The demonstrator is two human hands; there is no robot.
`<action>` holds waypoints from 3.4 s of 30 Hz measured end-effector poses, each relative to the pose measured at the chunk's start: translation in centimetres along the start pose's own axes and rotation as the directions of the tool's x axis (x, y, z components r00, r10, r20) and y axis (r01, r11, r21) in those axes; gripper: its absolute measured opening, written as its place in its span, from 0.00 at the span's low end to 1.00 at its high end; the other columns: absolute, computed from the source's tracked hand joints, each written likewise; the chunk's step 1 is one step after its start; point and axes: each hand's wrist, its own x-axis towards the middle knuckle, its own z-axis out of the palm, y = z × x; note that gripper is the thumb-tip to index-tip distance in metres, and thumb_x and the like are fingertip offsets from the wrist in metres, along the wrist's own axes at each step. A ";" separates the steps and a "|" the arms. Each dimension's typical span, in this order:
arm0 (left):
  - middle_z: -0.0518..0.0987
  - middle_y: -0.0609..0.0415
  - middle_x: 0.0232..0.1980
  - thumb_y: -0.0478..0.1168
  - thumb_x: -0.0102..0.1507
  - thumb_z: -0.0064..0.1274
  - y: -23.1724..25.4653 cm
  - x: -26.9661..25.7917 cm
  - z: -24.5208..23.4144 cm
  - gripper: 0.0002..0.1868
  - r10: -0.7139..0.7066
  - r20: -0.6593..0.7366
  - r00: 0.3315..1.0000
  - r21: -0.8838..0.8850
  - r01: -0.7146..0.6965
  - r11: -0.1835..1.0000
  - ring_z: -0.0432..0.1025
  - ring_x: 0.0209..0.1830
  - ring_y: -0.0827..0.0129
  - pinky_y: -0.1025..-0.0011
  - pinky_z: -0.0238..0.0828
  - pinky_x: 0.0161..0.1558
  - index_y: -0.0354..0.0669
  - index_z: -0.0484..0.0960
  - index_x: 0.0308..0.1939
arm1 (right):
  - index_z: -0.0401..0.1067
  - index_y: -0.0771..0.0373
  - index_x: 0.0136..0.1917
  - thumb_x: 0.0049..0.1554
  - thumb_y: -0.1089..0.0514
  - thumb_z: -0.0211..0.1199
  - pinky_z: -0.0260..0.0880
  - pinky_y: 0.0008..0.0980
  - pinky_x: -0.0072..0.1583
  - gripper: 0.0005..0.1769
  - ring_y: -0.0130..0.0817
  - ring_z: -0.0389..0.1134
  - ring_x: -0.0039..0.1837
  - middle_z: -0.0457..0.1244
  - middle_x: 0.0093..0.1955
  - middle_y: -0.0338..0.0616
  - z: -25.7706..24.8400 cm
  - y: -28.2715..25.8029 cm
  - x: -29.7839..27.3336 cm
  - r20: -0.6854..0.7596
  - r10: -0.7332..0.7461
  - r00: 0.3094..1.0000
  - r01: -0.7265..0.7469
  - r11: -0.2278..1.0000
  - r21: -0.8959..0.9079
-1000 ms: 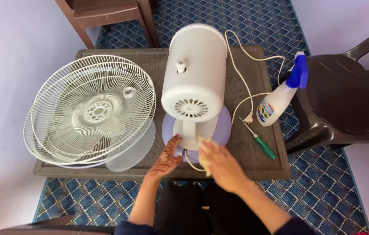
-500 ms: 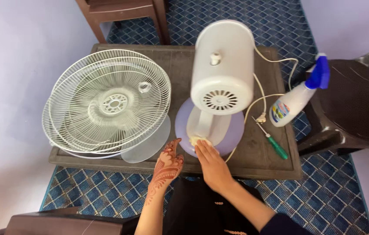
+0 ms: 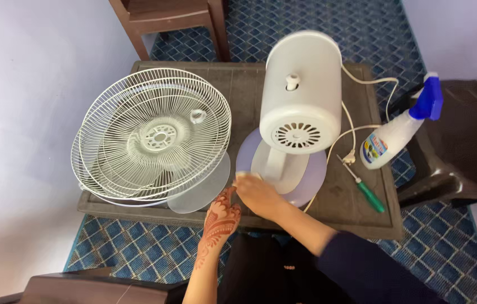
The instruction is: The person cleans a disassembled electric fan by wiping the base and motor housing with a cloth and applying spray cleaner. The fan cage remains detached on the table throughout the clip.
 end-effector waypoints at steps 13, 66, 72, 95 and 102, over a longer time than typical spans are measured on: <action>0.58 0.39 0.78 0.38 0.57 0.51 2.4 0.2 3.3 0.37 0.095 0.158 0.983 0.247 -0.132 0.960 0.57 0.75 0.50 0.56 0.56 0.71 0.34 0.64 0.71 | 0.66 0.62 0.72 0.59 0.72 0.51 0.65 0.44 0.69 0.28 0.54 0.65 0.70 0.61 0.74 0.53 -1.1 7.8 -14.5 -0.511 0.536 0.672 -0.343 0.837 0.427; 0.45 0.45 0.83 0.35 0.54 0.52 3.7 -0.4 3.5 0.49 0.116 0.333 0.936 0.162 -0.178 0.971 0.45 0.82 0.57 0.65 0.48 0.76 0.37 0.48 0.78 | 0.72 0.63 0.53 0.51 0.68 0.64 0.68 0.48 0.51 0.15 0.55 0.68 0.51 0.65 0.49 0.52 1.8 0.5 -12.0 -0.640 0.162 0.751 0.022 0.963 0.270; 0.47 0.46 0.83 0.34 0.55 0.51 3.5 0.0 3.7 0.48 0.171 0.281 0.944 0.166 -0.223 0.960 0.47 0.82 0.58 0.62 0.49 0.74 0.38 0.49 0.79 | 0.74 0.60 0.55 0.54 0.71 0.59 0.69 0.46 0.55 0.16 0.55 0.68 0.54 0.64 0.51 0.52 1.0 3.3 -12.8 -0.624 0.562 0.543 -0.245 0.817 0.522; 0.45 0.62 0.84 0.41 0.61 0.49 4.1 0.4 1.9 0.43 0.010 0.386 0.923 0.401 -0.178 0.899 0.44 0.82 0.63 0.49 0.41 0.75 0.56 0.49 0.79 | 0.64 0.66 0.70 0.50 0.72 0.60 0.68 0.44 0.57 0.33 0.52 0.64 0.58 0.60 0.56 0.54 -1.1 2.2 -12.5 -0.480 0.481 0.733 -0.273 0.856 0.439; 0.51 0.58 0.82 0.46 0.66 0.46 3.2 0.1 2.9 0.36 0.126 0.274 0.954 0.347 -0.220 0.912 0.45 0.81 0.63 0.48 0.40 0.76 0.52 0.55 0.77 | 0.59 0.59 0.74 0.42 0.76 0.59 0.67 0.44 0.61 0.47 0.54 0.61 0.65 0.55 0.67 0.52 -2.5 2.0 -14.1 -0.307 0.437 0.846 -0.297 0.863 0.408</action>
